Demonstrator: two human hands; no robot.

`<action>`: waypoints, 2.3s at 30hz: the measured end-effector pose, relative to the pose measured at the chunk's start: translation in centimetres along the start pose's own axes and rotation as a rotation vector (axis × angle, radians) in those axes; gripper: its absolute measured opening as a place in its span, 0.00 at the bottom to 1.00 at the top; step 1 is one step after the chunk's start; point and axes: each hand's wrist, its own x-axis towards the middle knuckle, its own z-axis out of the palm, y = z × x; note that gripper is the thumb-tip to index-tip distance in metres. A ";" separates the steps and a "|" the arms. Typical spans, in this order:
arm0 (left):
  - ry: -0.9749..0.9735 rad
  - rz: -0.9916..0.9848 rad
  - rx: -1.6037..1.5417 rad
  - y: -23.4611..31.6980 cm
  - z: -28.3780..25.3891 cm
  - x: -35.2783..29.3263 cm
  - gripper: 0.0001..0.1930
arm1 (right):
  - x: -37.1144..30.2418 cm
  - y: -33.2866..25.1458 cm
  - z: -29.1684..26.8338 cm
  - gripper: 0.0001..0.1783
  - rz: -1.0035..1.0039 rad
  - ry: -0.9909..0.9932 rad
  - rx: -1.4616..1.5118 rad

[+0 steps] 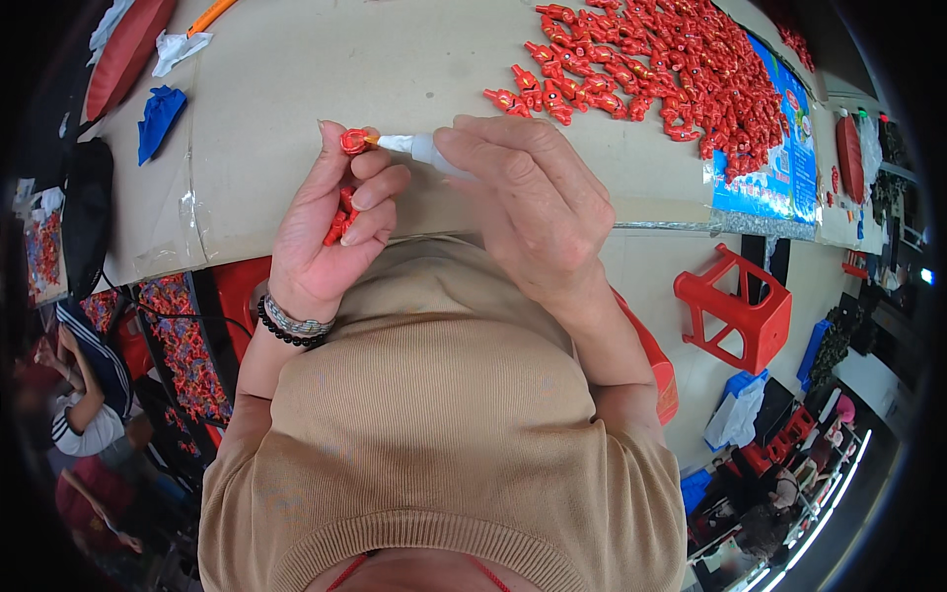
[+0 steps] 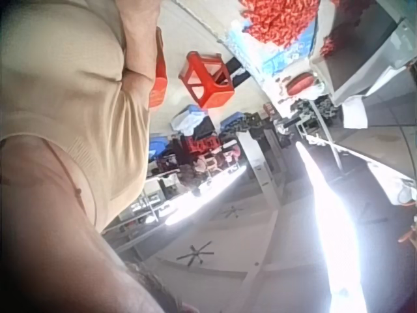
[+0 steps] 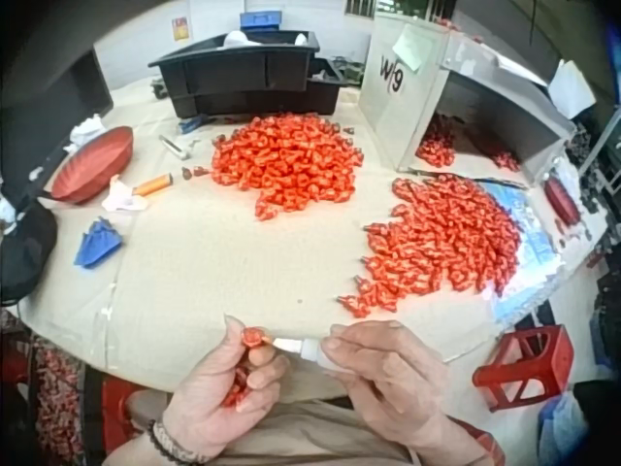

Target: The recorder is gluing small red plastic components together using a precision applicator bottle.

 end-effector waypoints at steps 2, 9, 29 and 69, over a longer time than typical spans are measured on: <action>0.012 0.008 0.014 0.0 0.0 0.0 0.21 | 0.0 -0.1 0.0 0.22 -0.005 0.002 0.005; 0.011 0.006 0.008 -0.1 0.0 -0.1 0.21 | -0.1 -0.5 -0.5 0.19 0.078 -0.086 0.004; -0.010 -0.001 -0.005 -0.1 -0.2 0.0 0.18 | -0.2 0.0 -0.5 0.19 0.030 0.008 -0.035; -0.002 0.322 0.372 -0.5 0.1 -0.2 0.10 | -0.3 -0.2 -0.7 0.19 0.048 0.007 -0.027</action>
